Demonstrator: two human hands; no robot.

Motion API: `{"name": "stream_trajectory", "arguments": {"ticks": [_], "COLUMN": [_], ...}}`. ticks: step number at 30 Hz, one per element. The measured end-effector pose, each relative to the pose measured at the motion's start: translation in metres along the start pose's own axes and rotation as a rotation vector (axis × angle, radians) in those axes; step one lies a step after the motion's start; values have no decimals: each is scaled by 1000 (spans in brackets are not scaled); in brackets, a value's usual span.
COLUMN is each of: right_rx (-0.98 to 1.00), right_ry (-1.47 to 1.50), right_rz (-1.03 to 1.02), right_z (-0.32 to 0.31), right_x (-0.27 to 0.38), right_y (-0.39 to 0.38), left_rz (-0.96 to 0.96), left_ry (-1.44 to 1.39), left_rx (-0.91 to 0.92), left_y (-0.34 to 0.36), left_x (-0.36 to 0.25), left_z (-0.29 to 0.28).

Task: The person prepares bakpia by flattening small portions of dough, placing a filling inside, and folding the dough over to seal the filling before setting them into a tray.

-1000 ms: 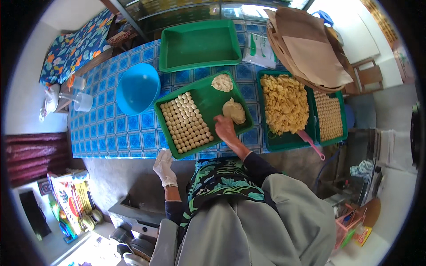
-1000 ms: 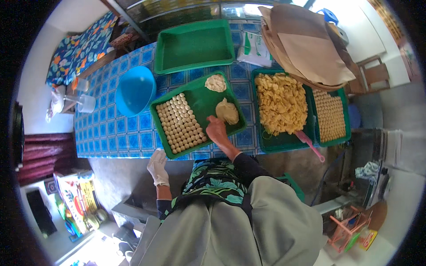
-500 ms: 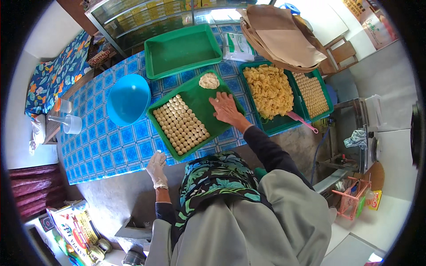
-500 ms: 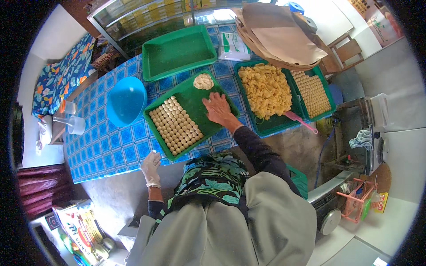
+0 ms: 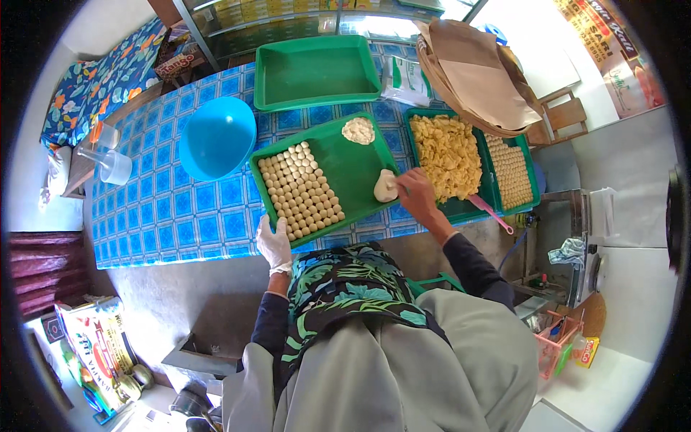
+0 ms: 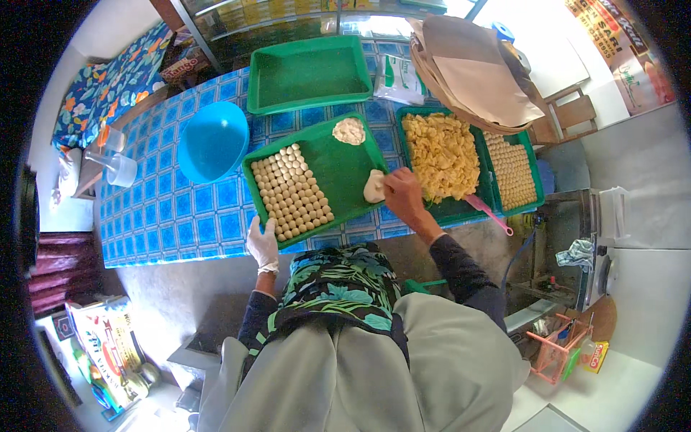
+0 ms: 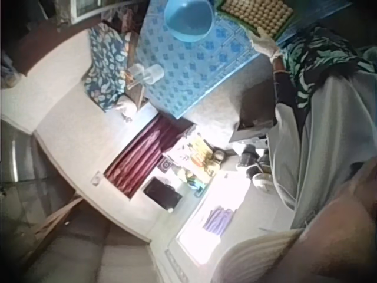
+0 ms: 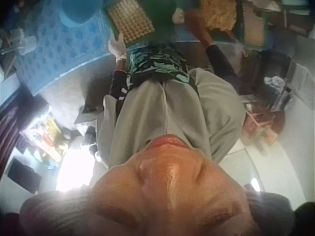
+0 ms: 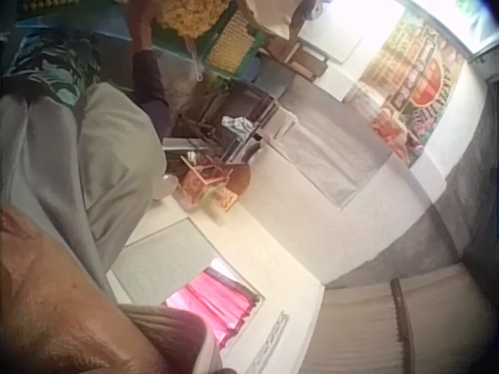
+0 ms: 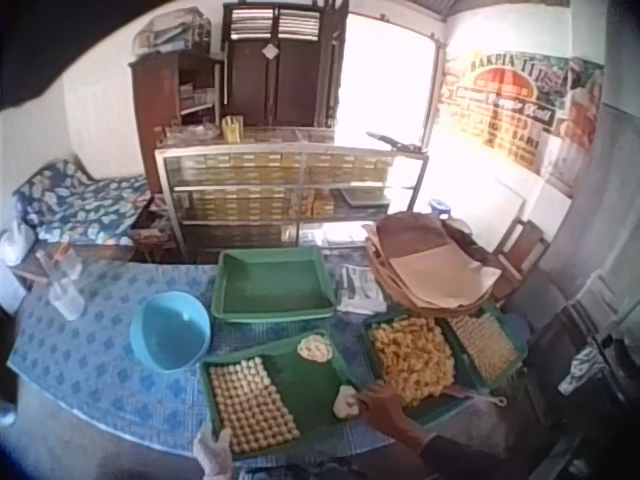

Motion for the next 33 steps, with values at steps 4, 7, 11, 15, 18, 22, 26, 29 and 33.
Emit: {"name": "stream_trajectory", "arguments": {"ticks": [4,7,11,15,18,22,26,29,33], "right_rx": [99,440,564,639,539,529,466,407,510], "right_ry": [-341,-551,-277,1037,1410,1666,1290,94,3], "right_rz": [-121,-111,105,304,185,54,90,40,-251], "right_z": [15,63,60,58,65,102,154,191,218], "right_x": [74,51,20,24,104,201,251,227,291], "right_y": [46,50,78,120,168,254,327,354,306], "left_rz": [20,99,-2,50,58,12,67,61,43], "left_ry": [38,20,106,135,95,39,72,-98,16], "left_rx": [-102,-224,-148,-202,-198,-180,-225,-154,-194], "left_y": [9,12,10,7,1,0,3,13,7], "left_x": [-8,-3,-6,7,14,11,5,-30,-1], "left_z": [-12,-8,-3,-7,-9,-11,-12,10,-3]}}
Point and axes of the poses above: each hand's wrist, its own y-axis towards the middle knuckle, its own z-axis out of the palm, x = y × z, the point moved 8 cm from there along y, towards the middle knuckle, and after that the axes turned 10 degrees about x, right-handed, at the moved point
